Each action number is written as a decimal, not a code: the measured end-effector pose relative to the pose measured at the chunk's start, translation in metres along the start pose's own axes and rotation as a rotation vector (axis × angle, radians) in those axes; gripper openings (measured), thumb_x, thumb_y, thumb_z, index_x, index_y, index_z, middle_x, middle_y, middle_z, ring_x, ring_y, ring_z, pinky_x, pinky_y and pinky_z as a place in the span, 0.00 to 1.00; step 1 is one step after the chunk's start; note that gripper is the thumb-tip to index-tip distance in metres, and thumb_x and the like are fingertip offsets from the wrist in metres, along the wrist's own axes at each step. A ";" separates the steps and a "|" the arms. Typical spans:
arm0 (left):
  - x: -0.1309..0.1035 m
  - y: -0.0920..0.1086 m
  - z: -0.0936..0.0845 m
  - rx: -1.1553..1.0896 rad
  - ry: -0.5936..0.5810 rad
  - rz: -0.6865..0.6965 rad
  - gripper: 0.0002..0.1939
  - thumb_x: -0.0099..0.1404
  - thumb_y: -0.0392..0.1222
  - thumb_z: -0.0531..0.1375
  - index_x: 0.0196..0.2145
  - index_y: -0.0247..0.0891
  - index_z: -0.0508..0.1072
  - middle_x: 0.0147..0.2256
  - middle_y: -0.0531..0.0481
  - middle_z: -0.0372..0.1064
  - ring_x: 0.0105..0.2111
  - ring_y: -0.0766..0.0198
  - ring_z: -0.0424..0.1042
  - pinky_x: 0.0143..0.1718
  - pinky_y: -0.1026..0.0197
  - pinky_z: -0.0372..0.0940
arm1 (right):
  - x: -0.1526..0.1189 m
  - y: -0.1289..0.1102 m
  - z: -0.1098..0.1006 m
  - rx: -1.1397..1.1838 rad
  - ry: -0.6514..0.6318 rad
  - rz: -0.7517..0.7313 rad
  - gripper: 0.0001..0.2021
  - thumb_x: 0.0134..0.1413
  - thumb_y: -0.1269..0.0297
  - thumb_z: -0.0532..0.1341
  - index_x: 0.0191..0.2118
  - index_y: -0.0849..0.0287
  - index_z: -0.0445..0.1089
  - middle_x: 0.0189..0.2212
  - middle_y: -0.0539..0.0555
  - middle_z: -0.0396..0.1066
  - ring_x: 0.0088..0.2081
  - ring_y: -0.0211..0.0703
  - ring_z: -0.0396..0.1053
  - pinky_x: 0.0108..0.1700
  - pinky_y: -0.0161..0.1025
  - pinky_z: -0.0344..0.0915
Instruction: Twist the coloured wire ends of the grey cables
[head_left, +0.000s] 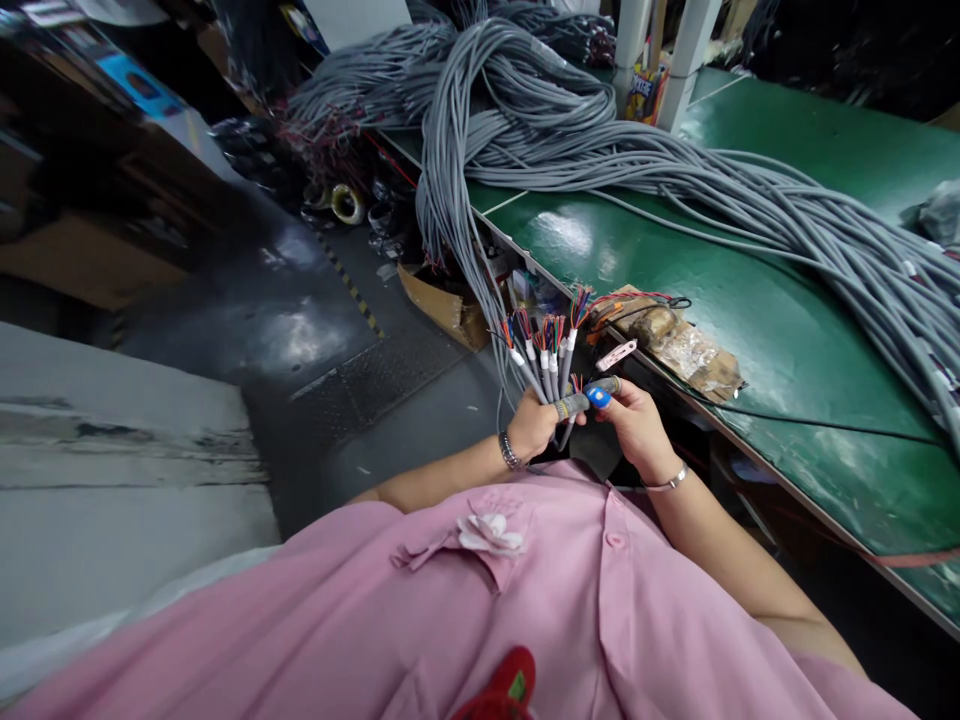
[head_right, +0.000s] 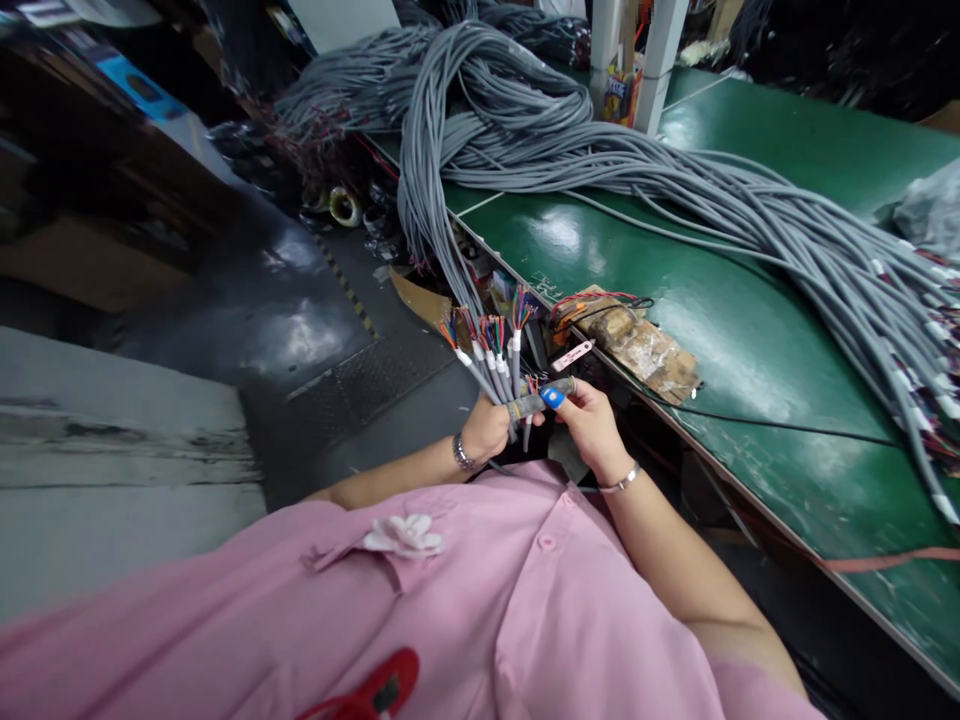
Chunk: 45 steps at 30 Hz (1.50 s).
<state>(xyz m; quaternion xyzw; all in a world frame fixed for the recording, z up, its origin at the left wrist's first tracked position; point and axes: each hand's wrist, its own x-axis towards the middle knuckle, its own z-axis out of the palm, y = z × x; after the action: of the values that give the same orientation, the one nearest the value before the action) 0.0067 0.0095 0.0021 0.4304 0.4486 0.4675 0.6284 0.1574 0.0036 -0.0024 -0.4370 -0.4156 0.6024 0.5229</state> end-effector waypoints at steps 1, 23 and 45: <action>0.000 0.000 0.000 0.002 0.000 0.000 0.13 0.51 0.47 0.67 0.23 0.33 0.72 0.20 0.50 0.70 0.20 0.68 0.68 0.25 0.64 0.62 | 0.000 0.001 0.000 -0.002 0.000 0.000 0.08 0.46 0.59 0.69 0.31 0.56 0.74 0.24 0.48 0.71 0.24 0.34 0.63 0.27 0.33 0.60; 0.032 0.015 0.004 -0.110 -0.093 -0.104 0.11 0.47 0.42 0.68 0.21 0.32 0.73 0.18 0.49 0.68 0.18 0.68 0.67 0.25 0.63 0.65 | 0.041 -0.007 -0.007 0.406 0.118 0.097 0.17 0.48 0.46 0.65 0.31 0.57 0.71 0.24 0.48 0.69 0.24 0.33 0.64 0.27 0.31 0.67; 0.016 0.016 0.002 -0.200 -0.018 -0.054 0.11 0.46 0.41 0.69 0.22 0.33 0.71 0.17 0.52 0.67 0.18 0.68 0.67 0.24 0.64 0.64 | 0.034 -0.010 -0.008 0.391 0.081 0.106 0.14 0.51 0.50 0.64 0.34 0.57 0.71 0.26 0.48 0.70 0.24 0.33 0.64 0.28 0.31 0.67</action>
<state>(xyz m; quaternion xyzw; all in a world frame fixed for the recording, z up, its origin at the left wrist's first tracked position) 0.0077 0.0277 0.0158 0.3577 0.4052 0.4890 0.6846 0.1655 0.0393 0.0022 -0.3723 -0.2456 0.6803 0.5816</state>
